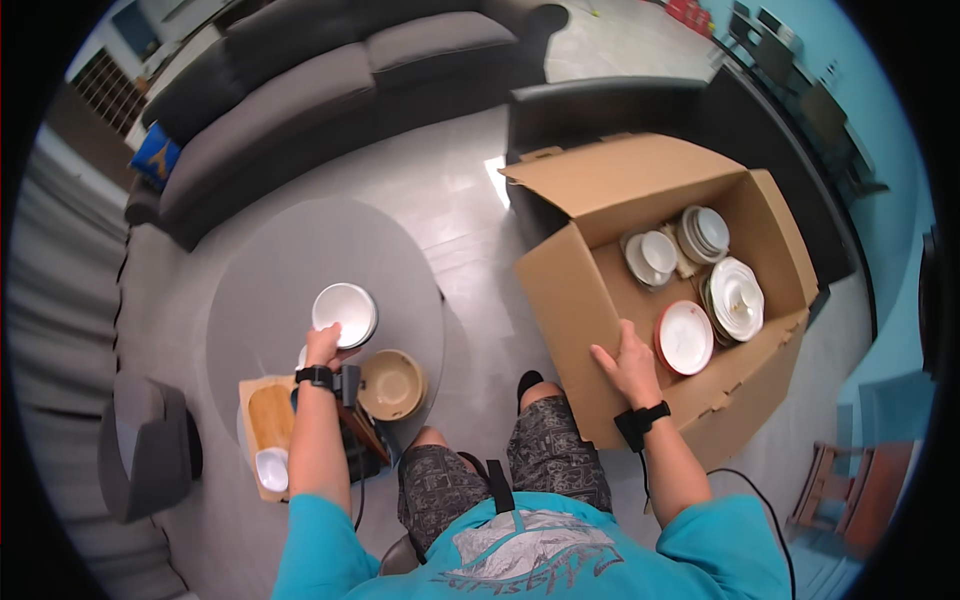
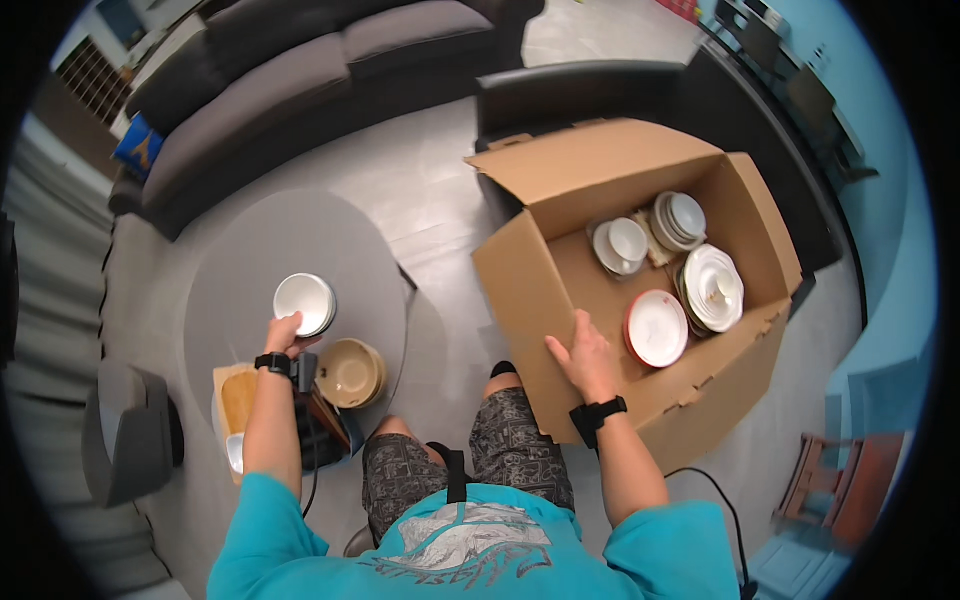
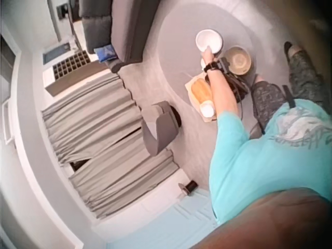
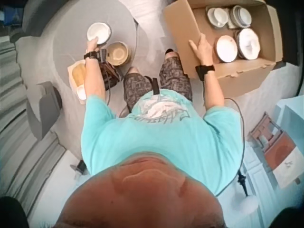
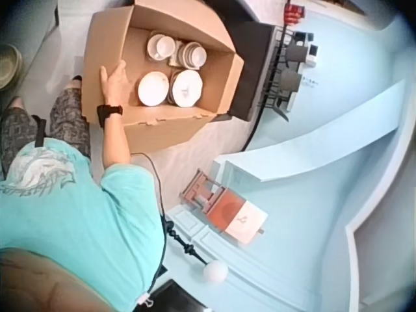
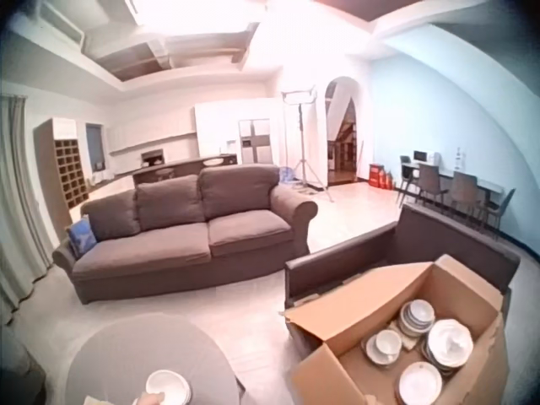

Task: Unboxing ceramic dishes and bowls from a cardboard box and placing them on a table.

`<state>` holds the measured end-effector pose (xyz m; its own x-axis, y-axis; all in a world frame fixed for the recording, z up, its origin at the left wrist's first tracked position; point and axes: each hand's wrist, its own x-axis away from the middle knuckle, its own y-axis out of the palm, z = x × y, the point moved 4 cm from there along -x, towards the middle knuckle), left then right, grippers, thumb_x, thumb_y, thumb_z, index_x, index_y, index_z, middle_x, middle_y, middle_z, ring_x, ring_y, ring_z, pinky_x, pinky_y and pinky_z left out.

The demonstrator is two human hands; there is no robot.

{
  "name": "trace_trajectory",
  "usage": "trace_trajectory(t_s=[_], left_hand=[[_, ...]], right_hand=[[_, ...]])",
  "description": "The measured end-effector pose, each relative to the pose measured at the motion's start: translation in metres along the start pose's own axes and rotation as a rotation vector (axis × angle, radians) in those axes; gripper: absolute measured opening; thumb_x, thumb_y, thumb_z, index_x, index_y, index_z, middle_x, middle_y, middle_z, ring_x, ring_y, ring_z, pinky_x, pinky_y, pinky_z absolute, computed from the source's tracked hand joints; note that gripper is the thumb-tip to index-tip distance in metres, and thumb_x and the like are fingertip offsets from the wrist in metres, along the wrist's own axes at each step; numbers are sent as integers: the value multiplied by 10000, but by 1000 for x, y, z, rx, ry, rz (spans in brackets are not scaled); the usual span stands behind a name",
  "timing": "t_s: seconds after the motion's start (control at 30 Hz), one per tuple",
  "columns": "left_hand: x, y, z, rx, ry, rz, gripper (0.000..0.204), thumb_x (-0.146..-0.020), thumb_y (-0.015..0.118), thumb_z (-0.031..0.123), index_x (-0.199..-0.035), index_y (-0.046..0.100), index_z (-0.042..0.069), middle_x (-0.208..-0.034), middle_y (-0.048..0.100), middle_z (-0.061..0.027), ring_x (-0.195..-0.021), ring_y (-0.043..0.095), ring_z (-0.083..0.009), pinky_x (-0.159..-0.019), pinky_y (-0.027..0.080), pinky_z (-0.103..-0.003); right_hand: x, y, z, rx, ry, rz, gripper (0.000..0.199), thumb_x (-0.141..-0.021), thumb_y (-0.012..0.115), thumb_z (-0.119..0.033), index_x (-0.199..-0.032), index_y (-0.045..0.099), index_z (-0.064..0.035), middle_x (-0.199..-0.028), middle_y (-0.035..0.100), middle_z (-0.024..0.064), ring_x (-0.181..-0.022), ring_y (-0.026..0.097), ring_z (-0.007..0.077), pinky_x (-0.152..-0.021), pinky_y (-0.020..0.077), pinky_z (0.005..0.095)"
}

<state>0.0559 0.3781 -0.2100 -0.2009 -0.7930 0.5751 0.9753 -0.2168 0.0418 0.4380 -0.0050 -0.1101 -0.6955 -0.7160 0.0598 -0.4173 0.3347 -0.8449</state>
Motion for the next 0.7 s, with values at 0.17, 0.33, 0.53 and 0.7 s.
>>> trace_trajectory(t_s=[0.17, 0.33, 0.53, 0.7], left_hand=[[-40, -13, -12, -174, -51, -49, 403, -857, 564, 86, -1236, 448, 19, -1081, 591, -160, -909, 638, -355, -722, 537, -615], [-49, -3, -1, -412, -68, -130, 400, -843, 577, 84, -1218, 468, -3, -1036, 595, -177, -852, 647, -356, -634, 565, -588], [-79, -13, -20, -461, -115, -149, 438, -825, 565, 65, -1244, 450, 6, -1027, 598, -165, -816, 654, -353, -557, 577, -560], [-92, -14, -31, -474, -126, -181, 403, -824, 567, 69, -1208, 478, -16, -1001, 607, -167, -785, 658, -341, -548, 585, -541]], right_hand=[[-4, -1, -1, -24, -10, 20, 483, -806, 679, -306, -1121, 448, -22, -988, 624, 248, -923, 593, 432, -776, 480, 477], [-5, -4, -2, -19, 44, -43, 489, -813, 671, -319, -1112, 437, -11, -1005, 610, 264, -931, 588, 430, -783, 477, 469], [-7, -5, -3, -17, 43, -55, 487, -817, 666, -336, -1103, 448, -7, -994, 611, 264, -921, 592, 423, -776, 480, 466], [-6, -7, -3, -9, 63, -68, 493, -824, 654, -358, -1117, 453, -17, -996, 614, 256, -919, 599, 413, -785, 483, 458]])
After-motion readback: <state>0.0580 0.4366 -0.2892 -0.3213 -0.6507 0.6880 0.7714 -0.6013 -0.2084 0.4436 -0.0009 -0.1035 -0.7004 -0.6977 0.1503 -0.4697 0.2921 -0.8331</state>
